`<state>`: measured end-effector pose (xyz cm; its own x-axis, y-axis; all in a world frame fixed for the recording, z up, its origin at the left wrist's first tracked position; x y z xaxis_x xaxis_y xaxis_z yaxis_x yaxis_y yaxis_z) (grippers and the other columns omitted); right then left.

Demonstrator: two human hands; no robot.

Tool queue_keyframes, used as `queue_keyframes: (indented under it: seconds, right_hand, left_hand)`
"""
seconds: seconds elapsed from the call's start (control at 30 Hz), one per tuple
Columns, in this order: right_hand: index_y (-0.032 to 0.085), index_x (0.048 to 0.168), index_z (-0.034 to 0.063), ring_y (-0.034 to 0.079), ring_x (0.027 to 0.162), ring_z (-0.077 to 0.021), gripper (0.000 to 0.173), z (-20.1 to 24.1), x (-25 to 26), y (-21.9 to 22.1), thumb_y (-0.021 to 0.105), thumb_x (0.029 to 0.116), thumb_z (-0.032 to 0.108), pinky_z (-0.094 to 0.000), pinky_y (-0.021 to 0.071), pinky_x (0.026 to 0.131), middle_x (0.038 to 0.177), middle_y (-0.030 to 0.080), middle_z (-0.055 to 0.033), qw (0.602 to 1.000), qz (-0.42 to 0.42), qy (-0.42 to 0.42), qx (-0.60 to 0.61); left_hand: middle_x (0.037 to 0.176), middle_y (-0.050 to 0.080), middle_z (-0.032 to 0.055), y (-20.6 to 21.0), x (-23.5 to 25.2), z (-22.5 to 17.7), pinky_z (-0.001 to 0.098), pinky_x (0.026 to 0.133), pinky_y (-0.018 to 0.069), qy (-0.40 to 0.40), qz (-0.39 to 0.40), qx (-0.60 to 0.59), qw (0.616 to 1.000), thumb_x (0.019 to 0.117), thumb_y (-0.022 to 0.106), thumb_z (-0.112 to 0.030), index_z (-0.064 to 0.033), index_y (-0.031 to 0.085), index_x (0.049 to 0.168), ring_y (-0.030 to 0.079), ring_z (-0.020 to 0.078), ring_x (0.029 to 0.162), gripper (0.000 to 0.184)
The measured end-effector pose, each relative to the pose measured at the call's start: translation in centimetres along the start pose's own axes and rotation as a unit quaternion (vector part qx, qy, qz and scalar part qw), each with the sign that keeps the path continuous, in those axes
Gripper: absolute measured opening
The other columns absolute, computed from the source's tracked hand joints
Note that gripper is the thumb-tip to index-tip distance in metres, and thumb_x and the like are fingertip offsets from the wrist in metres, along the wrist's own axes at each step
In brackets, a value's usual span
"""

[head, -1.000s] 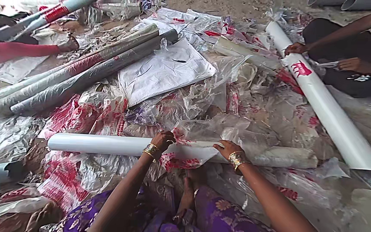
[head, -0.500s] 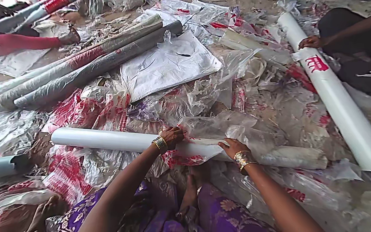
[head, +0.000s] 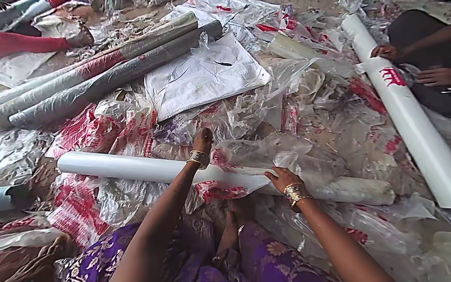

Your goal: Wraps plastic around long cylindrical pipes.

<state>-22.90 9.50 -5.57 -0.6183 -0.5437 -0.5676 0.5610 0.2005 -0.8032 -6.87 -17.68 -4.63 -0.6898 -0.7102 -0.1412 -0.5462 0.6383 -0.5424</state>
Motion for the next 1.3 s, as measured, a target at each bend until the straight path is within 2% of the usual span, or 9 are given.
queue_keyframes:
  seconds: [0.07,0.17,0.27,0.47,0.6,0.77,1.0,1.17,1.3]
  right_hand:
    - [0.055,0.148,0.0082,0.053,0.140,-0.0376,0.064,0.1,0.0,-0.1,0.047,0.1064,0.055,-0.0592,0.0404,0.113,0.153,0.054,-0.0176,1.000,0.002,0.000,0.001]
    - [0.055,0.149,0.0084,0.052,0.140,-0.0374,0.064,0.1,0.0,-0.1,0.047,0.1063,0.056,-0.0589,0.0405,0.113,0.153,0.054,-0.0176,1.000,0.003,0.001,0.004]
    - [0.055,0.149,0.0082,0.052,0.141,-0.0375,0.065,0.1,0.1,0.0,0.046,0.1065,0.057,-0.0589,0.0406,0.113,0.153,0.054,-0.0179,1.000,0.007,0.006,0.004]
    - [0.055,0.149,0.0074,0.053,0.140,-0.0378,0.065,0.3,-0.1,0.1,0.045,0.1067,0.057,-0.0592,0.0415,0.112,0.153,0.054,-0.0180,1.000,0.001,0.005,-0.005]
    - [0.054,0.150,0.0084,0.053,0.139,-0.0391,0.065,0.5,-0.1,0.0,0.044,0.1070,0.057,-0.0605,0.0426,0.110,0.153,0.053,-0.0186,1.000,0.005,0.015,-0.011]
    - [0.052,0.151,0.0081,0.055,0.137,-0.0406,0.065,0.7,-0.1,0.0,0.041,0.1078,0.056,-0.0608,0.0438,0.109,0.154,0.052,-0.0191,0.999,0.011,0.021,-0.021]
    - [0.055,0.148,0.0061,0.056,0.135,-0.0412,0.065,1.0,0.0,-0.2,0.039,0.1086,0.056,-0.0616,0.0440,0.107,0.151,0.054,-0.0214,0.999,0.011,0.026,-0.033]
    - [0.055,0.147,0.0053,0.057,0.133,-0.0423,0.065,0.8,-0.2,-0.2,0.041,0.1082,0.055,-0.0620,0.0454,0.105,0.150,0.054,-0.0224,1.000,0.003,0.019,-0.022]
    - [0.054,0.148,0.0057,0.056,0.133,-0.0428,0.066,0.6,-0.2,0.0,0.041,0.1080,0.056,-0.0625,0.0452,0.106,0.151,0.053,-0.0221,1.000,0.007,0.020,-0.022]
  left_hand:
    - [0.112,0.067,0.0258,-1.5,-0.3,-0.7,0.0465,0.091,0.0562,0.098,0.079,0.035,0.991,0.1019,0.049,0.006,0.0116,0.061,0.119,0.069,0.0326,0.097,0.022]
    - [0.125,0.070,0.0220,-1.8,-1.5,-0.4,0.0472,0.111,0.0450,0.172,0.267,0.142,0.938,0.1020,0.054,-0.003,0.0040,0.072,0.117,0.064,0.0334,0.123,0.025]
    - [0.137,0.064,0.0223,0.1,-2.5,2.3,0.0481,0.119,0.0360,0.196,0.351,0.135,0.906,0.0939,0.071,-0.009,0.0006,0.071,0.125,0.054,0.0349,0.137,0.032]
    - [0.126,0.070,0.0235,1.6,-1.9,4.1,0.0451,0.117,0.0391,0.182,0.310,0.057,0.932,0.0903,0.073,-0.007,0.0070,0.076,0.103,0.059,0.0335,0.131,0.019]
    - [0.126,0.068,0.0257,2.2,-1.6,3.2,0.0507,0.113,0.0422,0.157,0.336,0.147,0.917,0.0989,0.063,-0.011,0.0087,0.069,0.117,0.062,0.0368,0.126,0.028]
    - [0.135,0.063,0.0247,3.7,-2.1,1.1,0.0650,0.107,0.0432,0.020,0.289,0.292,0.912,0.1052,0.052,-0.023,0.0013,0.060,0.132,0.059,0.0432,0.129,0.037]
    - [0.135,0.064,0.0223,4.7,-1.5,-0.6,0.0608,0.110,0.0423,-0.104,0.238,0.284,0.923,0.1075,0.049,-0.029,-0.0028,0.060,0.135,0.058,0.0396,0.132,0.039]
    - [0.117,0.067,0.0275,3.8,-1.0,3.0,0.0486,0.103,0.0488,0.001,0.222,0.068,0.973,0.1116,0.040,-0.019,0.0104,0.063,0.121,0.065,0.0339,0.111,0.038]
    - [0.130,0.065,0.0252,2.6,-1.4,3.9,0.0427,0.111,0.0449,0.146,0.297,0.039,0.943,0.0976,0.066,-0.013,0.0072,0.068,0.123,0.061,0.0322,0.126,0.032]
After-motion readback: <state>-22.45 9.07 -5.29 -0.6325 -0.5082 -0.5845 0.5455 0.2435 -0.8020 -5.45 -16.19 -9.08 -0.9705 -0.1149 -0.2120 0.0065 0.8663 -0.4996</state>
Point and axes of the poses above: each hand's wrist, its own x-axis towards the middle knuckle, its own y-axis out of the palm, z = x × y, the point moved 1 cm from there along x, towards the middle knuckle
